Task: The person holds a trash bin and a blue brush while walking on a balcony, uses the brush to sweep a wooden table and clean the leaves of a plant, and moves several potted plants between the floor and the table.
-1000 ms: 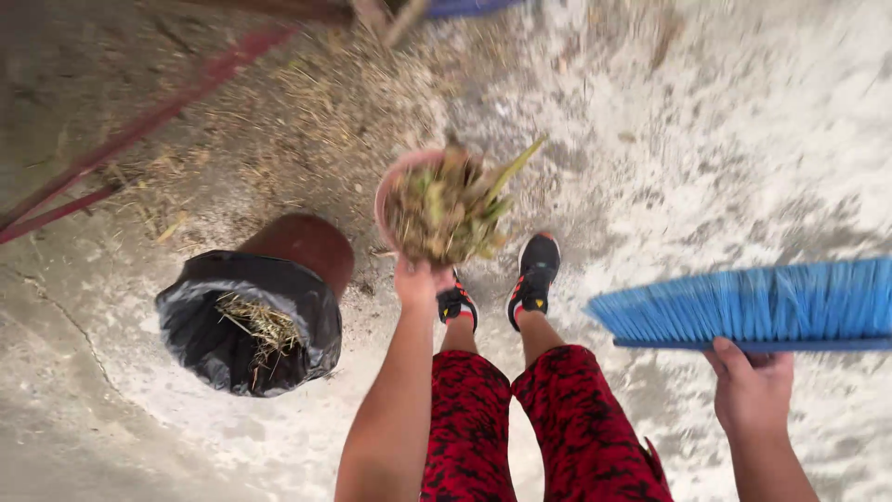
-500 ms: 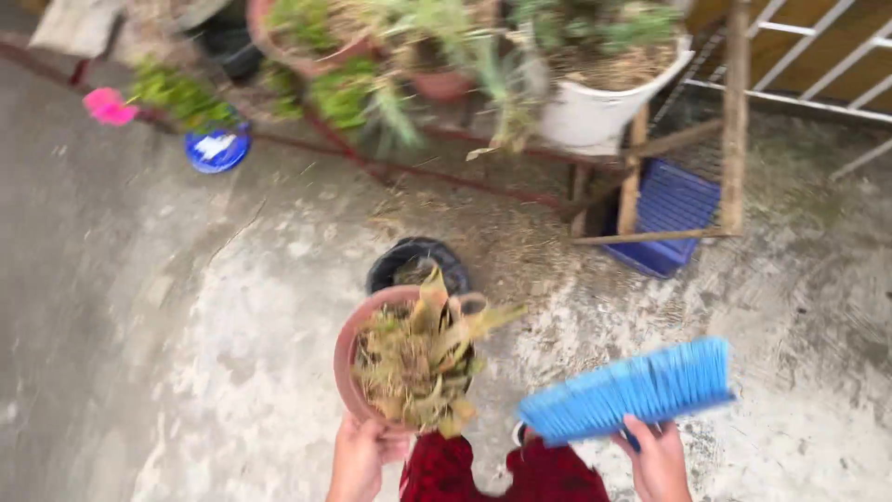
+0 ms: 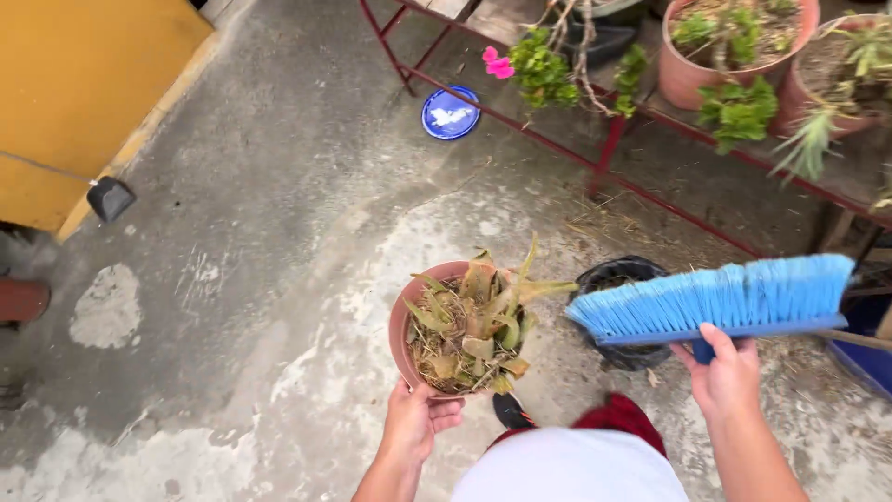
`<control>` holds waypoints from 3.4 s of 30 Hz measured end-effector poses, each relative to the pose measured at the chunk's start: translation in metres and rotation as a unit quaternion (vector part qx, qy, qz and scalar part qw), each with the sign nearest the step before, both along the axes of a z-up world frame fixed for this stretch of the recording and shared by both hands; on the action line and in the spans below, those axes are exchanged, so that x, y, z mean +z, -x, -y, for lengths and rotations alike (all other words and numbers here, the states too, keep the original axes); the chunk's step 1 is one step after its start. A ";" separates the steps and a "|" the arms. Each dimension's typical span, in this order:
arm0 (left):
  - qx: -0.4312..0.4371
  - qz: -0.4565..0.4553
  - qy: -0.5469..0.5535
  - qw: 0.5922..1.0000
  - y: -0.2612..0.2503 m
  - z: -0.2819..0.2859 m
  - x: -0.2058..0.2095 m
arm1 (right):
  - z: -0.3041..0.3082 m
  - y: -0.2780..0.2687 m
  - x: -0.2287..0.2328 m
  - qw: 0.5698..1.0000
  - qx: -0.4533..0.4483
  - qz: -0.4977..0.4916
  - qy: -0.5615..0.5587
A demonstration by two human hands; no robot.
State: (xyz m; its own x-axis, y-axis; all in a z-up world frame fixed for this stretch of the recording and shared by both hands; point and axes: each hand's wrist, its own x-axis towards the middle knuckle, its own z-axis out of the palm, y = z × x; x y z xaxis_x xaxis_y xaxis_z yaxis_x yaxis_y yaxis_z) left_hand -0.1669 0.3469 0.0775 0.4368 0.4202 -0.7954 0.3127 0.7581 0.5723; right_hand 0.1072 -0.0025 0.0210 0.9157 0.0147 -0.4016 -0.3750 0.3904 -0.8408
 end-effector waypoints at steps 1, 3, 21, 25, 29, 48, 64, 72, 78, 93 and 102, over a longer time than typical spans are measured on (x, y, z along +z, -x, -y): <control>0.021 -0.011 -0.022 0.999 0.012 -0.024 -0.013 | -0.025 0.003 0.001 1.000 0.005 0.005 0.008; 0.040 -0.008 -0.044 0.998 0.015 -0.072 -0.037 | -0.073 -0.014 0.002 1.000 0.006 0.023 0.015; 0.094 -0.286 -0.010 0.954 -0.092 -0.493 -0.160 | -0.469 -0.252 -0.076 0.990 0.042 -0.014 0.135; 0.073 -0.249 -0.033 0.965 -0.199 -0.560 -0.094 | -0.519 -0.295 -0.072 0.980 0.025 0.066 0.184; -0.036 -0.184 -0.063 0.980 -0.332 -0.645 -0.050 | -0.544 -0.320 -0.052 0.949 -0.010 0.132 0.286; -0.661 0.059 -0.137 0.735 -0.958 -0.736 0.005 | -0.703 -0.267 -0.089 0.852 -0.497 0.078 0.143; -0.755 0.172 -0.414 0.479 -1.146 -0.676 -0.066 | -0.863 -0.232 -0.086 0.738 -0.661 -0.009 0.139; -0.651 0.319 -0.573 0.381 -1.144 -0.699 -0.123 | -0.917 -0.260 -0.076 0.709 -0.698 -0.009 0.106; -0.743 0.093 -0.277 0.602 -1.102 -0.713 -0.107 | -0.940 -0.279 -0.071 0.703 -0.704 -0.023 0.101; -0.787 0.202 -0.452 0.367 -1.162 -0.715 -0.136 | -0.980 -0.268 -0.059 0.702 -0.704 -0.041 0.096; -0.777 0.244 -0.461 0.352 -1.182 -0.715 -0.136 | -0.998 -0.243 -0.067 0.686 -0.721 -0.050 0.087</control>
State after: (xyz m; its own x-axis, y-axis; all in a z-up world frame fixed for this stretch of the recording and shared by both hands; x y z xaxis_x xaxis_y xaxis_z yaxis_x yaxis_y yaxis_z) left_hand 1.0156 1.0622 -0.0584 0.6995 -0.6463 -0.3049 -0.3662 -0.6906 0.6237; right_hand 0.3501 0.9957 -0.0462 -0.1050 -0.9329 -0.3446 0.2358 0.3133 -0.9199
